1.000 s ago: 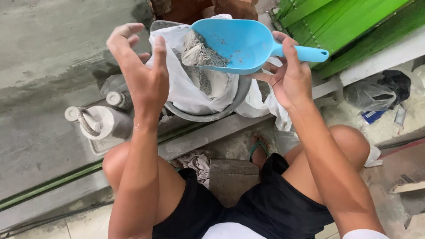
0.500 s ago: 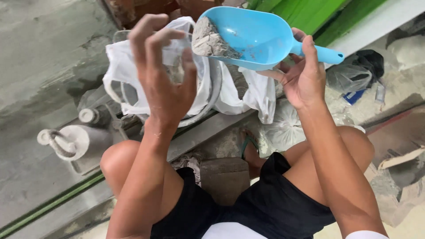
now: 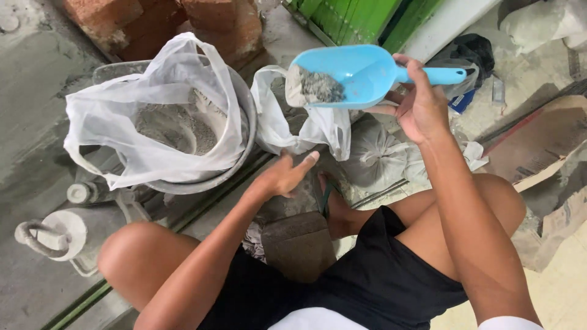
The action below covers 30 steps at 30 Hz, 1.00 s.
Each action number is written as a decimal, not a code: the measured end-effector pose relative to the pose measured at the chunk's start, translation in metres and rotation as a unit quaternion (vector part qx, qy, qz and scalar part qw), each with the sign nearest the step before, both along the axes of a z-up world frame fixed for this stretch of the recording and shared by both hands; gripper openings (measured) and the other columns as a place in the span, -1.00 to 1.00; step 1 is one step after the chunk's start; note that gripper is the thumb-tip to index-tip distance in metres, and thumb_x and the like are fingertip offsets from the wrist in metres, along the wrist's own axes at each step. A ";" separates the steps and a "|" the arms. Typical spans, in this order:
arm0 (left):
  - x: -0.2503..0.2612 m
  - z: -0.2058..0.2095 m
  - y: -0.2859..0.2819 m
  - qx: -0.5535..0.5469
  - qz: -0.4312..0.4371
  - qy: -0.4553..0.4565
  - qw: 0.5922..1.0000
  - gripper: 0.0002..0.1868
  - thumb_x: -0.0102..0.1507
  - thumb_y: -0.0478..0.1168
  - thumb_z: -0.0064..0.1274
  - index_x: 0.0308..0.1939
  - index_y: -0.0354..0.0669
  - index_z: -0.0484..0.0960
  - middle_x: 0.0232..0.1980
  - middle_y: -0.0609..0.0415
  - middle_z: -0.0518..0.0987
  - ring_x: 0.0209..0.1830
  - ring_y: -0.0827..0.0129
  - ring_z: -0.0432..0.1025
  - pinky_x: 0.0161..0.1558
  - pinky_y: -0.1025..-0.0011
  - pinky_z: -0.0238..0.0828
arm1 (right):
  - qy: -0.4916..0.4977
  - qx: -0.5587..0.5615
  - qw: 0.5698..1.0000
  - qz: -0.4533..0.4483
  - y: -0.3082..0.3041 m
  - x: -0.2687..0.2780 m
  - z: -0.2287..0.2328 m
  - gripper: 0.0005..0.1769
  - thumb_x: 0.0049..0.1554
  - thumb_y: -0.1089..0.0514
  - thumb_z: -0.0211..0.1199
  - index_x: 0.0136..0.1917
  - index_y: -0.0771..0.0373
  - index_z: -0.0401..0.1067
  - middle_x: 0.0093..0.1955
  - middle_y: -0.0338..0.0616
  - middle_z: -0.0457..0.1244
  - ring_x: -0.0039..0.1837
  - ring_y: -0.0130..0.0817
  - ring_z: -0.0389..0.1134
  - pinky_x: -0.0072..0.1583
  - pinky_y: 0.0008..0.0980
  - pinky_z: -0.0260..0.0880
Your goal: The person scoops a gray powder from a white plastic bag using a blue scoop and transfers it into a bucket lined with another white plastic bag. The person repeatedly scoops and pours the powder, occasionally using their hand to adjust the bag or the scoop.
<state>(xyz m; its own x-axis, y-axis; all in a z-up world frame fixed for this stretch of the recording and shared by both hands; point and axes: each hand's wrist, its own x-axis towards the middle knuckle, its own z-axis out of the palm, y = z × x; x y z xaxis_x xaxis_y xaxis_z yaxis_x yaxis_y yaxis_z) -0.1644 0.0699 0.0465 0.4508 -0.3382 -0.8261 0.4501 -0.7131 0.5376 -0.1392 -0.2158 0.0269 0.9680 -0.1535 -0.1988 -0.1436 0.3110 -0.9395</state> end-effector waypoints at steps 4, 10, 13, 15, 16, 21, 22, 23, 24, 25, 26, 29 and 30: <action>0.009 -0.053 -0.004 0.016 0.076 -0.039 0.996 0.25 0.06 0.59 -0.62 0.39 -0.40 0.42 -0.07 -0.33 0.69 0.04 0.06 0.61 0.32 -0.03 0.25 | 0.031 -0.011 0.999 -0.010 -0.007 0.004 -0.022 -0.60 0.18 -0.17 0.23 0.19 0.05 0.45 0.30 -0.01 0.29 0.27 0.12 0.46 0.10 0.31 0.66; 0.020 -0.098 -0.003 -0.029 0.291 -0.209 0.933 -0.37 0.41 0.22 -0.29 -0.25 -0.24 0.66 -0.45 0.00 0.64 -0.42 0.31 0.56 -0.26 0.30 0.52 | 0.028 -0.042 0.999 0.009 0.016 0.019 -0.042 -0.63 0.30 -0.05 0.17 0.30 0.09 0.44 0.20 -0.21 0.31 -0.10 -0.29 0.49 -0.10 0.00 0.74; 0.014 -0.103 -0.004 -0.047 0.323 -0.255 0.910 -0.36 0.45 0.13 -0.30 -0.30 -0.38 0.64 -0.48 -0.12 0.60 -0.45 0.27 0.53 -0.27 0.24 0.51 | 0.019 -0.082 0.996 0.029 0.033 0.032 -0.059 -0.68 0.31 -0.03 0.20 0.30 0.01 0.45 0.27 -0.22 0.30 0.01 -0.25 0.49 -0.09 -0.02 0.73; 0.012 -0.101 -0.006 -0.082 0.300 -0.277 0.909 -0.49 0.49 0.00 -0.33 -0.05 -0.37 0.62 -0.34 -0.11 0.67 -0.33 0.26 0.59 -0.20 0.28 0.52 | -0.047 -0.140 0.988 0.051 0.047 0.036 -0.073 -0.70 0.33 0.08 0.21 0.32 0.09 0.45 0.16 -0.17 0.25 0.10 -0.15 0.47 -0.13 0.00 0.70; 0.011 -0.094 -0.006 -0.079 0.302 -0.277 0.909 -0.49 0.49 0.00 -0.33 -0.05 -0.37 0.62 -0.34 -0.11 0.67 -0.33 0.26 0.59 -0.20 0.28 0.52 | -0.047 -0.139 0.988 0.053 0.054 0.037 -0.079 -0.70 0.33 0.08 0.21 0.32 0.09 0.45 0.16 -0.17 0.25 0.10 -0.15 0.47 -0.13 0.00 0.70; 0.014 -0.130 0.006 -0.131 0.289 -0.304 0.898 -0.60 0.49 -0.05 -0.35 0.04 -0.20 0.57 -0.27 -0.02 0.75 -0.32 0.39 0.68 -0.29 0.41 0.63 | -0.192 -0.380 0.878 0.218 0.087 0.031 -0.078 -0.62 0.20 0.16 0.38 0.30 0.02 0.53 0.45 0.13 0.21 0.38 0.32 0.28 0.35 0.24 0.35; 0.012 -0.109 0.006 -0.131 0.290 -0.303 0.898 -0.60 0.49 -0.05 -0.35 0.04 -0.20 0.57 -0.27 -0.02 0.75 -0.32 0.39 0.68 -0.29 0.41 0.63 | -0.192 -0.380 0.878 0.220 0.084 0.034 -0.081 -0.62 0.20 0.16 0.38 0.30 0.02 0.53 0.45 0.13 0.21 0.38 0.32 0.28 0.35 0.24 0.35; 0.011 -0.088 0.006 -0.157 0.317 -0.271 0.895 -0.59 0.46 -0.11 -0.30 -0.03 -0.33 0.62 -0.28 0.00 0.72 -0.35 0.37 0.62 -0.19 0.38 0.61 | -0.202 -0.427 0.848 0.239 0.080 0.037 -0.083 -0.61 0.20 0.18 0.35 0.31 -0.03 0.52 0.47 0.17 0.18 0.38 0.39 0.25 0.38 0.26 0.32; 0.009 -0.067 0.006 -0.184 0.343 -0.238 0.890 -0.57 0.43 -0.17 -0.24 -0.09 -0.47 0.67 -0.29 0.01 0.70 -0.38 0.34 0.56 -0.08 0.34 0.58 | -0.211 -0.473 0.816 0.257 0.077 0.039 -0.086 -0.59 0.21 0.20 0.32 0.31 -0.07 0.52 0.49 0.22 0.14 0.38 0.46 0.23 0.41 0.28 0.28; 0.017 -0.099 0.026 -0.184 0.344 -0.237 0.890 -0.57 0.43 -0.17 -0.24 -0.09 -0.47 0.67 -0.29 0.01 0.70 -0.38 0.34 0.56 -0.08 0.34 0.58 | -0.210 -0.473 0.816 0.258 0.073 0.042 -0.090 -0.59 0.21 0.20 0.32 0.31 -0.07 0.52 0.49 0.22 0.14 0.38 0.46 0.23 0.41 0.28 0.28; 0.027 -0.130 0.045 -0.319 0.210 -0.221 0.897 -0.56 0.47 -0.12 -0.28 0.14 -0.45 0.54 -0.04 0.02 0.66 -0.06 0.35 0.53 0.13 0.46 0.45 | -0.210 -0.502 0.803 0.242 0.068 0.046 -0.093 -0.59 0.20 0.20 0.32 0.32 -0.06 0.52 0.50 0.25 0.13 0.40 0.47 0.21 0.43 0.27 0.26; 0.017 -0.114 0.024 -0.303 0.224 -0.223 0.899 -0.53 0.46 -0.06 -0.37 0.17 -0.39 0.48 -0.06 -0.04 0.64 -0.09 0.30 0.54 0.04 0.45 0.43 | -0.231 -0.578 0.752 0.217 0.054 0.069 -0.103 -0.58 0.17 0.27 0.38 0.30 0.06 0.55 0.57 0.32 0.01 0.47 0.43 0.13 0.43 0.38 0.21; 0.007 -0.091 0.005 -0.148 0.369 -0.237 0.886 -0.51 0.42 -0.04 -0.41 -0.04 -0.36 0.55 -0.34 -0.12 0.66 -0.43 0.24 0.59 -0.24 0.33 0.55 | -0.251 -0.621 0.713 0.208 0.050 0.078 -0.107 -0.57 0.14 0.35 0.43 0.27 0.16 0.57 0.63 0.35 -0.10 0.53 0.40 0.07 0.42 0.51 0.18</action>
